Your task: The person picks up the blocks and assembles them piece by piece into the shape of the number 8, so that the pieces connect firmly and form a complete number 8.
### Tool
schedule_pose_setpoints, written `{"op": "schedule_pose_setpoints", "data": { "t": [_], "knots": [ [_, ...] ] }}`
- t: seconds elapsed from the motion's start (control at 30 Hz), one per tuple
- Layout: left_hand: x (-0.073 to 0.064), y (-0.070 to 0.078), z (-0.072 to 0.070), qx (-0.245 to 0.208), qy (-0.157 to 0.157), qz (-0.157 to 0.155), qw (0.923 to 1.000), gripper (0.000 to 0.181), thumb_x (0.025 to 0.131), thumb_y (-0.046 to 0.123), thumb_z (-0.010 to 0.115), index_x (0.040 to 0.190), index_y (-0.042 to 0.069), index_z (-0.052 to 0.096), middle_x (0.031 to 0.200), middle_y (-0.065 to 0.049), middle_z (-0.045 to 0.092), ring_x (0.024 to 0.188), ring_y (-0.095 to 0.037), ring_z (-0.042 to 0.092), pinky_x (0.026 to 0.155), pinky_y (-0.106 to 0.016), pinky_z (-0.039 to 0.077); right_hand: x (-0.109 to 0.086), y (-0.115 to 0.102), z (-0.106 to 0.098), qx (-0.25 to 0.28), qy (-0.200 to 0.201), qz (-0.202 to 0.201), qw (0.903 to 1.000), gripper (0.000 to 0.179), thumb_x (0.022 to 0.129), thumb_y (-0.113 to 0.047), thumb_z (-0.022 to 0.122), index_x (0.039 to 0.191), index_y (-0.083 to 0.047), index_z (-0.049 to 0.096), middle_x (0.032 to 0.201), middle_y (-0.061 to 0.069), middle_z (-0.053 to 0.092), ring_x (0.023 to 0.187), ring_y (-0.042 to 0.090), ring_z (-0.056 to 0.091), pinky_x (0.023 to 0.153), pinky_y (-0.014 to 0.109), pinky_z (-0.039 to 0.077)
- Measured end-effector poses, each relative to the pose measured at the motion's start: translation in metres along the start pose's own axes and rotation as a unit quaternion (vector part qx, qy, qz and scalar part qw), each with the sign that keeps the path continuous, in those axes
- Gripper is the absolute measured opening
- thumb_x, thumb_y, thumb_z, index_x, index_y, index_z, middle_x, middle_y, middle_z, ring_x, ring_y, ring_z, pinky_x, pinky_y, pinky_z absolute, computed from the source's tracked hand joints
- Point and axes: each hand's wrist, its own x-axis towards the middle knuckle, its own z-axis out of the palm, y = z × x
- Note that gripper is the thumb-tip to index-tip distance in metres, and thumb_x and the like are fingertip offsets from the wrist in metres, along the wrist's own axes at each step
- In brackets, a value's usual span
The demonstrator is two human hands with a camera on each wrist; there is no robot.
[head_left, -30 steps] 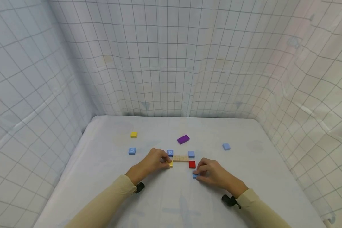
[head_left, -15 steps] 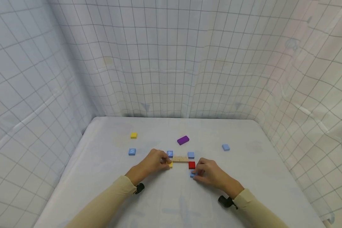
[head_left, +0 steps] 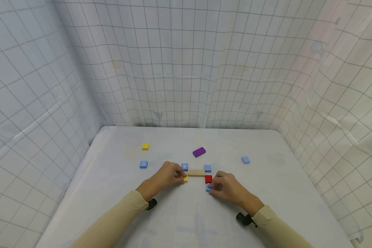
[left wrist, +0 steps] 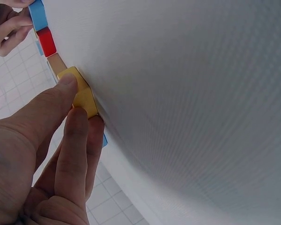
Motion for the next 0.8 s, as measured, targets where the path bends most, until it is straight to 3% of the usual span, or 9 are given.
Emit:
{"op": "schedule_pose_setpoints", "data": {
  "t": [0.1, 0.3, 0.4, 0.5, 0.57, 0.63, 0.73, 0.8],
  "knots": [
    [0.004, -0.011, 0.006, -0.011, -0.003, -0.019, 0.9997, 0.016, 0.09, 0.013, 0.102, 0.102, 0.013, 0.092, 0.106, 0.0, 0.089, 0.091, -0.003, 0.073, 0.082, -0.02, 0.066, 0.0, 0.001, 0.001, -0.003, 0.006, -0.01, 0.9999, 0.015, 0.093, -0.009, 0.1, 0.101, -0.009, 0.088, 0.101, 0.001, 0.074, 0.084, 0.001, 0.072, 0.077, 0.018, 0.065],
    [0.01, -0.032, 0.015, 0.003, -0.006, -0.004, 1.0, 0.015, 0.092, 0.017, 0.102, 0.104, 0.018, 0.093, 0.107, 0.005, 0.089, 0.092, -0.002, 0.075, 0.082, -0.021, 0.067, 0.001, 0.003, 0.001, -0.001, 0.011, -0.017, 0.9998, 0.015, 0.093, -0.007, 0.1, 0.099, -0.008, 0.087, 0.1, 0.002, 0.075, 0.083, 0.003, 0.073, 0.076, 0.018, 0.066],
    [0.009, -0.031, 0.014, 0.0, -0.003, -0.001, 1.0, 0.015, 0.091, 0.014, 0.102, 0.102, 0.018, 0.092, 0.104, 0.007, 0.088, 0.089, 0.0, 0.072, 0.08, -0.019, 0.065, 0.001, 0.003, 0.002, -0.001, 0.009, -0.016, 0.9998, 0.015, 0.093, -0.007, 0.1, 0.099, -0.009, 0.086, 0.1, 0.002, 0.075, 0.083, 0.003, 0.073, 0.076, 0.018, 0.066],
    [0.001, -0.001, 0.002, -0.002, -0.007, -0.02, 0.9998, 0.013, 0.093, 0.008, 0.099, 0.103, 0.011, 0.092, 0.105, 0.0, 0.089, 0.089, -0.005, 0.072, 0.083, -0.025, 0.067, 0.001, 0.003, 0.002, -0.002, 0.008, -0.014, 0.9999, 0.015, 0.093, -0.008, 0.1, 0.099, -0.009, 0.086, 0.101, 0.003, 0.075, 0.083, 0.003, 0.073, 0.076, 0.018, 0.066],
    [-0.001, 0.001, 0.0, -0.006, -0.006, -0.006, 0.9999, 0.011, 0.095, 0.009, 0.098, 0.104, 0.011, 0.091, 0.105, -0.001, 0.088, 0.089, -0.006, 0.071, 0.081, -0.026, 0.066, 0.001, 0.002, 0.002, -0.004, 0.006, -0.009, 0.9999, 0.015, 0.093, -0.008, 0.1, 0.1, -0.009, 0.087, 0.101, 0.003, 0.075, 0.084, 0.002, 0.073, 0.077, 0.018, 0.066],
    [0.0, 0.001, 0.001, -0.001, -0.007, -0.021, 0.9997, 0.012, 0.095, 0.011, 0.099, 0.104, 0.013, 0.092, 0.106, 0.001, 0.088, 0.09, -0.004, 0.072, 0.083, -0.024, 0.066, 0.001, 0.0, 0.001, -0.006, 0.004, -0.003, 1.0, 0.015, 0.093, -0.008, 0.1, 0.101, -0.009, 0.087, 0.102, 0.003, 0.075, 0.085, 0.001, 0.072, 0.078, 0.018, 0.066],
    [0.008, -0.028, 0.015, 0.005, 0.0, -0.01, 0.9999, 0.014, 0.093, 0.019, 0.101, 0.103, 0.021, 0.092, 0.105, 0.01, 0.087, 0.089, 0.004, 0.07, 0.08, -0.016, 0.062, 0.001, -0.001, 0.001, -0.008, 0.002, 0.005, 1.0, 0.016, 0.093, -0.01, 0.1, 0.103, -0.009, 0.087, 0.103, 0.002, 0.076, 0.085, 0.001, 0.072, 0.079, 0.017, 0.066],
    [0.01, -0.032, 0.018, 0.013, -0.003, -0.025, 0.9996, 0.017, 0.091, 0.019, 0.103, 0.103, 0.022, 0.092, 0.106, 0.011, 0.088, 0.09, 0.004, 0.071, 0.082, -0.016, 0.063, 0.001, -0.001, 0.002, -0.009, 0.001, 0.007, 0.9999, 0.016, 0.093, -0.01, 0.1, 0.104, -0.009, 0.087, 0.103, 0.002, 0.075, 0.085, 0.001, 0.072, 0.079, 0.017, 0.066]
  ]
}}
